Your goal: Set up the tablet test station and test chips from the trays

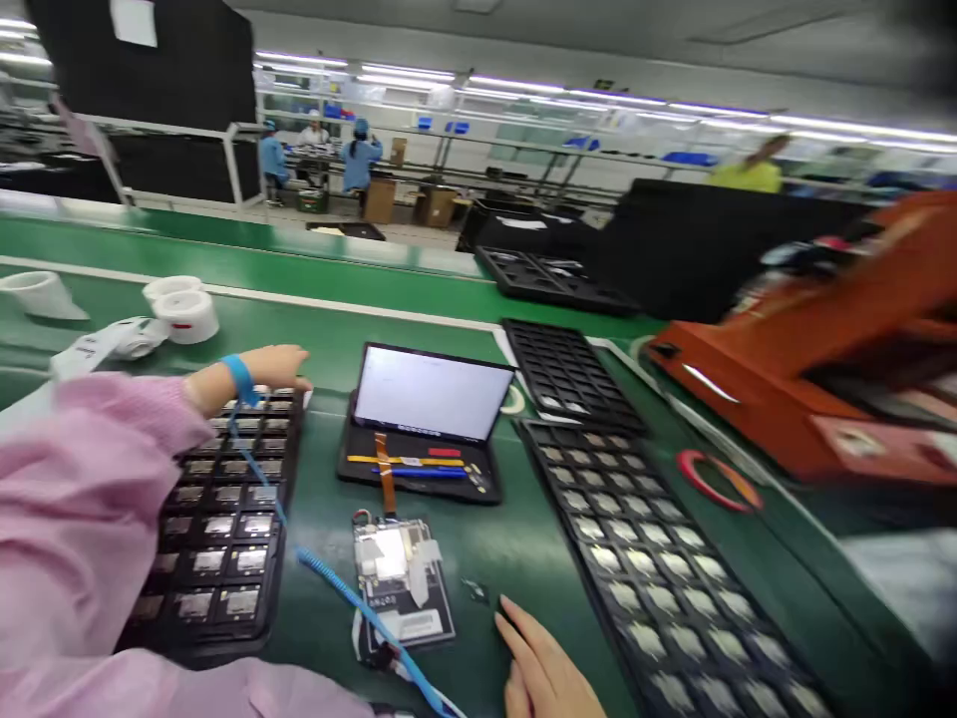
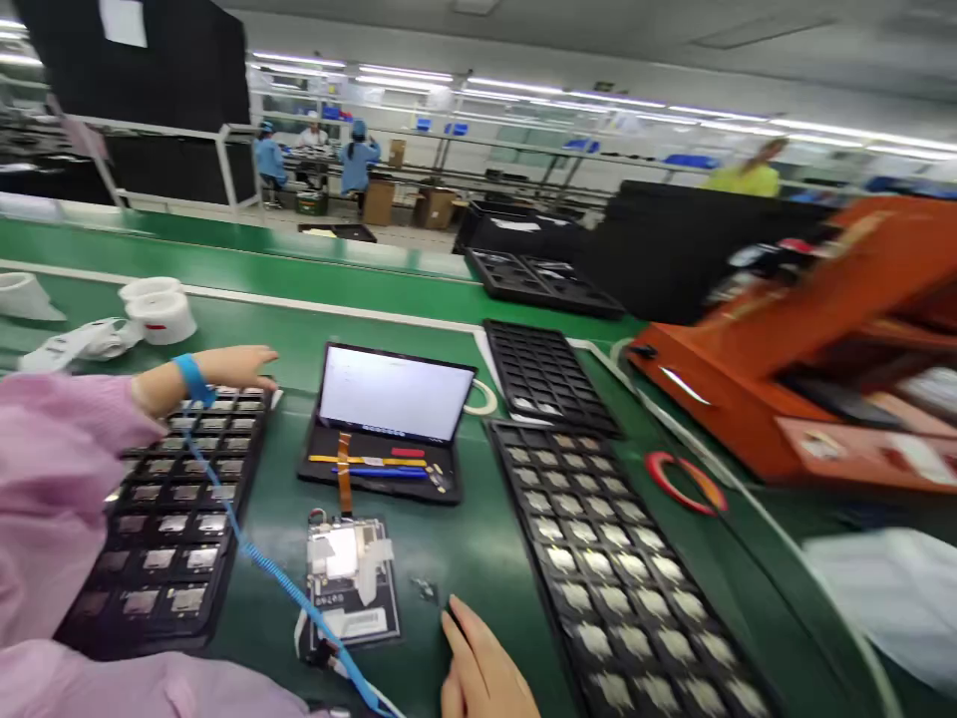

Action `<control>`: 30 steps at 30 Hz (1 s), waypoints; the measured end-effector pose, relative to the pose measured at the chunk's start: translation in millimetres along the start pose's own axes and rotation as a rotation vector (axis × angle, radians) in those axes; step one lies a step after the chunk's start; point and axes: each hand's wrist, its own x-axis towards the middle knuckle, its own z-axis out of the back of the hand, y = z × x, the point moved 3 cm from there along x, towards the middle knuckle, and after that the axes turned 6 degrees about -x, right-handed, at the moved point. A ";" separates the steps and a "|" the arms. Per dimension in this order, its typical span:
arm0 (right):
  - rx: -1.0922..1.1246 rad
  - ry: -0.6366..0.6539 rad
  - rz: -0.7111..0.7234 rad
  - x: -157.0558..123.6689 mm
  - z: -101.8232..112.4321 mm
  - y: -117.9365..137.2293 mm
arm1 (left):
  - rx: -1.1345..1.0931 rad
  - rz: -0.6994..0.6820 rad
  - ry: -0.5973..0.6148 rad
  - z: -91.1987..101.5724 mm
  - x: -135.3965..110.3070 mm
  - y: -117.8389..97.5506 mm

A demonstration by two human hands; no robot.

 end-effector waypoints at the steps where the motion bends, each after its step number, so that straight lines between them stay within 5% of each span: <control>1: -0.010 -0.018 0.007 3.1 3.5 6.5 | 0.014 -0.067 0.029 -2.1 -13.5 -17.8; 4: -0.002 -0.051 -0.026 13.8 14.9 20.6 | 0.062 -0.259 0.061 -2.4 -63.7 -59.8; 8: 0.090 0.056 -0.068 28.4 41.3 25.5 | 0.038 -0.411 -0.031 -17.7 -138.6 -89.2; 13: 0.146 0.111 -0.092 64.8 79.1 -32.0 | -0.023 -0.381 -0.075 -98.4 -200.2 -86.1; 17: 0.093 0.263 -0.328 102.5 68.8 -108.7 | 0.054 -0.309 -0.175 -165.7 -217.8 -74.4; 20: -0.036 0.471 -0.415 115.2 45.7 -128.5 | 0.111 -0.287 -0.266 -195.4 -225.9 -76.8; 26: -0.103 0.672 -0.312 103.2 8.9 -102.4 | 0.083 -0.155 -0.347 -211.8 -233.3 -99.9; 30: 0.177 0.539 -0.382 116.9 -0.5 -125.4 | 0.022 -0.135 -0.390 -219.3 -229.8 -113.2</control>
